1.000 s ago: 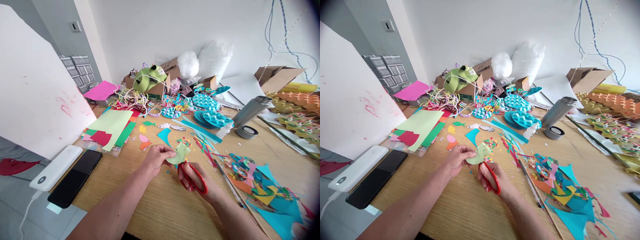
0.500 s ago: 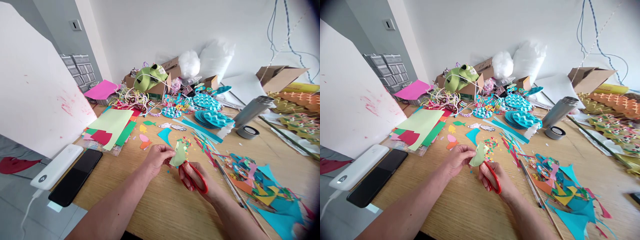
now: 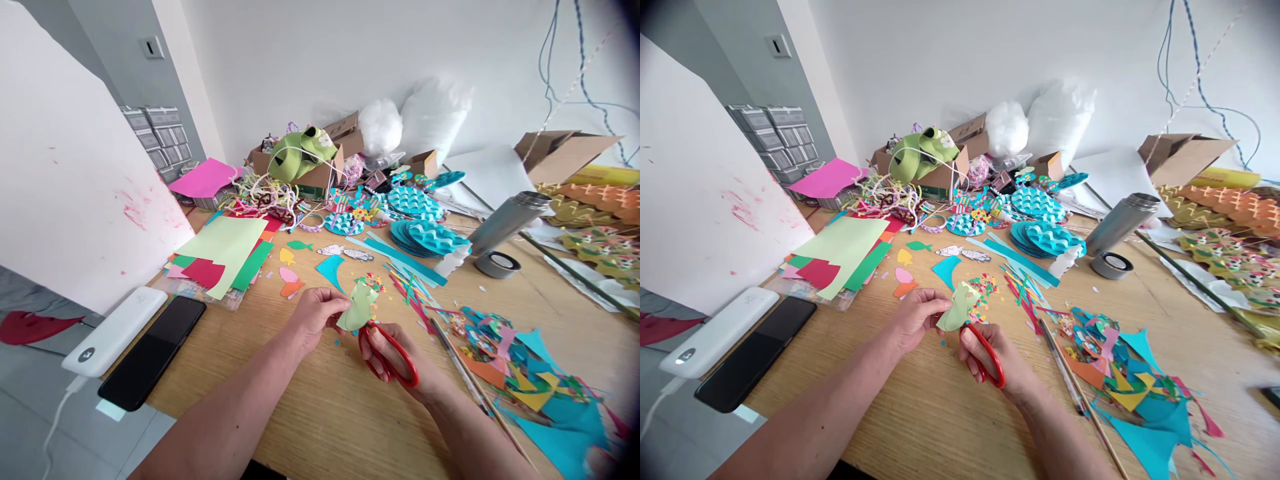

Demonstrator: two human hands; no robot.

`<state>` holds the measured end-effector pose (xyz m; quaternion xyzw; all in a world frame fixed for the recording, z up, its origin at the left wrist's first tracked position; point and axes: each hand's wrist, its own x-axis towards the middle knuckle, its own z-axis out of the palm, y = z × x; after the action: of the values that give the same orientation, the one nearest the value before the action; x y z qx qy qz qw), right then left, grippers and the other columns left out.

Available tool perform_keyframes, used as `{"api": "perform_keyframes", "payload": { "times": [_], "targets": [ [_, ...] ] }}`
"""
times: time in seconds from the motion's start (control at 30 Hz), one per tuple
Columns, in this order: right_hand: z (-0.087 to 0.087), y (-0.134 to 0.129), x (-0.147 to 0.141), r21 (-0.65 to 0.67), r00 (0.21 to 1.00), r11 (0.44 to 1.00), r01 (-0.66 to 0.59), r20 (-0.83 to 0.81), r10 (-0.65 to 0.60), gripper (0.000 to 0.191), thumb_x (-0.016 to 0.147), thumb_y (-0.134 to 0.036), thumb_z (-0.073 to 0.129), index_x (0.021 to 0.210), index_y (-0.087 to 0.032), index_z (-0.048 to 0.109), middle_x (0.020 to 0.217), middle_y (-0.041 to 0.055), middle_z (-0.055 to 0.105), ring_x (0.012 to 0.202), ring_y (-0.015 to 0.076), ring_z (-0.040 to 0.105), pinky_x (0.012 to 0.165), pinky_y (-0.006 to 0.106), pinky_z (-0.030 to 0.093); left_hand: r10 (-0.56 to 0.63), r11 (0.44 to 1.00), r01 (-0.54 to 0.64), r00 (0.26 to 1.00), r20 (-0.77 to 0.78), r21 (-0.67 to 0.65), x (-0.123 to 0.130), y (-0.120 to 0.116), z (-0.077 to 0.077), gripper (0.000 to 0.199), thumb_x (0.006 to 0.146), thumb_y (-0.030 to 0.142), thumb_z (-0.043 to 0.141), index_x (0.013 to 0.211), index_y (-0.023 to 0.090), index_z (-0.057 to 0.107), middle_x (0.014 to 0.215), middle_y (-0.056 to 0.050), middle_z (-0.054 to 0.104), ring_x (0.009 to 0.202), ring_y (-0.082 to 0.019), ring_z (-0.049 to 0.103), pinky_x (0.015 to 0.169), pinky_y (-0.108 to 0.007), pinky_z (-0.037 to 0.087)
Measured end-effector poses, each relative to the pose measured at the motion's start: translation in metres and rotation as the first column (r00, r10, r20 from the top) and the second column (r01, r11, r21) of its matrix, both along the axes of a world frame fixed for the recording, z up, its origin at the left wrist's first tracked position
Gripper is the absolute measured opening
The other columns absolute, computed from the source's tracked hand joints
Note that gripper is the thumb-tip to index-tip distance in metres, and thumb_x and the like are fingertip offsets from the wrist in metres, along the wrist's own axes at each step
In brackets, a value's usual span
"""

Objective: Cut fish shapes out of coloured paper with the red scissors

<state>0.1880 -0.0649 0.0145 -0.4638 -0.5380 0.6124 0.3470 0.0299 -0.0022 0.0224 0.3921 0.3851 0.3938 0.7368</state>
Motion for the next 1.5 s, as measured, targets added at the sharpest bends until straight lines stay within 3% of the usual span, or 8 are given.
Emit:
{"api": "perform_keyframes", "payload": {
  "times": [0.47, 0.83, 1.5],
  "targets": [
    [-0.001, 0.000, 0.004, -0.007, 0.999, 0.999, -0.039, -0.001, 0.039, 0.056, 0.081, -0.069, 0.049, 0.062, -0.017, 0.054, 0.040, -0.0053, 0.044, 0.034, 0.0068, 0.034, 0.040, 0.022, 0.023, -0.015, 1.000, 0.015, 1.000, -0.027, 0.001, -0.001, 0.001, 0.001, 0.021, 0.058, 0.031, 0.070, 0.064, 0.014, 0.059, 0.052, 0.001, 0.055, 0.043, -0.008, 0.047, 0.037, -0.020, 0.035],
    [0.005, -0.001, 0.009, -0.007, 0.996, 0.996, -0.084, -0.037, 0.084, 0.055, 0.082, -0.069, 0.049, 0.061, -0.018, 0.055, 0.038, -0.0060, 0.042, 0.033, 0.0070, 0.032, 0.041, 0.023, 0.022, -0.098, 0.995, 0.099, 0.993, -0.066, 0.012, -0.006, 0.004, 0.003, 0.021, 0.058, 0.033, 0.069, 0.063, 0.015, 0.059, 0.052, 0.002, 0.055, 0.041, -0.007, 0.045, 0.038, -0.020, 0.033],
    [0.003, 0.001, 0.011, -0.037, 0.994, 0.993, -0.111, -0.024, 0.110, 0.055, 0.079, -0.068, 0.054, 0.061, -0.017, 0.055, 0.037, -0.0052, 0.044, 0.031, 0.0057, 0.033, 0.036, 0.020, 0.022, -0.044, 0.998, 0.048, 0.994, -0.103, 0.036, -0.007, 0.004, 0.006, 0.023, 0.056, 0.033, 0.071, 0.061, 0.014, 0.060, 0.052, 0.001, 0.056, 0.042, -0.007, 0.045, 0.036, -0.019, 0.032]
  ]
}}
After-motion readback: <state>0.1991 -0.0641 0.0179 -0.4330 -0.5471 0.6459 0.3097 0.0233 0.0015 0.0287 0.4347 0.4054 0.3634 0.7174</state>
